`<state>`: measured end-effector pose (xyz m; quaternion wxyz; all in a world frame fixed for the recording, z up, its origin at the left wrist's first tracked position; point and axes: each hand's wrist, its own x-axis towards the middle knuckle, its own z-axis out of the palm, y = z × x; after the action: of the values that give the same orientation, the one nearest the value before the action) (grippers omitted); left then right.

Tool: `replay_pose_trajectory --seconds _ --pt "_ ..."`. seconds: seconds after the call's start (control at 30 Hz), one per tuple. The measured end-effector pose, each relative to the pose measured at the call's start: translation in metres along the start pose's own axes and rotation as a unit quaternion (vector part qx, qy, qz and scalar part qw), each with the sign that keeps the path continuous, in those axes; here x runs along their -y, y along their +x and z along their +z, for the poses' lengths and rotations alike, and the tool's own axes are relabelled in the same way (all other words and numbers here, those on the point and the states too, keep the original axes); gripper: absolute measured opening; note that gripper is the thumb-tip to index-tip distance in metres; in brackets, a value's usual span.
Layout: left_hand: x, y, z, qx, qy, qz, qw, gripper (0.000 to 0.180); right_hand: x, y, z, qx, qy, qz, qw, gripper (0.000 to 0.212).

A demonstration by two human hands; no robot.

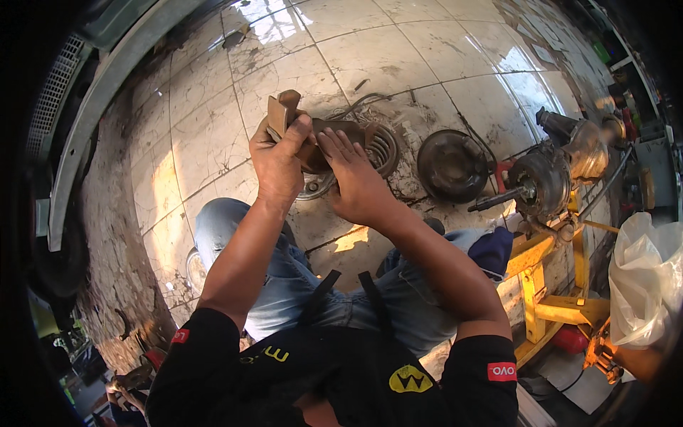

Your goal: The person sits on the floor and scrubs brake shoes and springs with a sanding block. They rotate the parts to clean different surfaces and set them aside after scrubbing.

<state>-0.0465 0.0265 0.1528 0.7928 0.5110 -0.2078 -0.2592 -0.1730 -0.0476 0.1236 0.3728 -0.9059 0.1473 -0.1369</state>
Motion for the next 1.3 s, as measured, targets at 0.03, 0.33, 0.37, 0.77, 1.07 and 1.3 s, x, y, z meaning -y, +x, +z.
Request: replay_pose_trajectory --seconds 0.03,0.33,0.37,0.77,1.07,1.3 --pt "0.0 0.0 0.0 -0.001 -0.023 -0.004 1.0 0.033 -0.006 0.001 -0.003 0.012 -0.075 -0.015 0.997 0.071" --pt "0.0 -0.001 0.006 -0.007 -0.013 -0.009 1.0 0.035 -0.012 0.001 -0.01 -0.004 -0.072 -0.045 0.996 0.074" --pt "-0.002 0.0 0.004 -0.008 -0.013 -0.015 1.0 0.035 -0.008 0.002 -0.012 -0.003 -0.044 -0.058 0.997 0.074" --pt "-0.012 -0.002 0.002 0.01 -0.002 -0.006 1.0 0.034 -0.008 0.013 -0.026 0.014 -0.199 -0.082 0.976 0.066" --pt "0.005 0.001 0.007 0.049 -0.039 -0.012 0.998 0.03 -0.003 0.003 -0.016 0.071 -0.027 0.035 0.997 0.071" --pt "-0.003 0.001 0.011 0.025 0.021 -0.027 0.999 0.026 -0.025 0.008 -0.013 0.034 -0.107 -0.041 0.993 0.074"
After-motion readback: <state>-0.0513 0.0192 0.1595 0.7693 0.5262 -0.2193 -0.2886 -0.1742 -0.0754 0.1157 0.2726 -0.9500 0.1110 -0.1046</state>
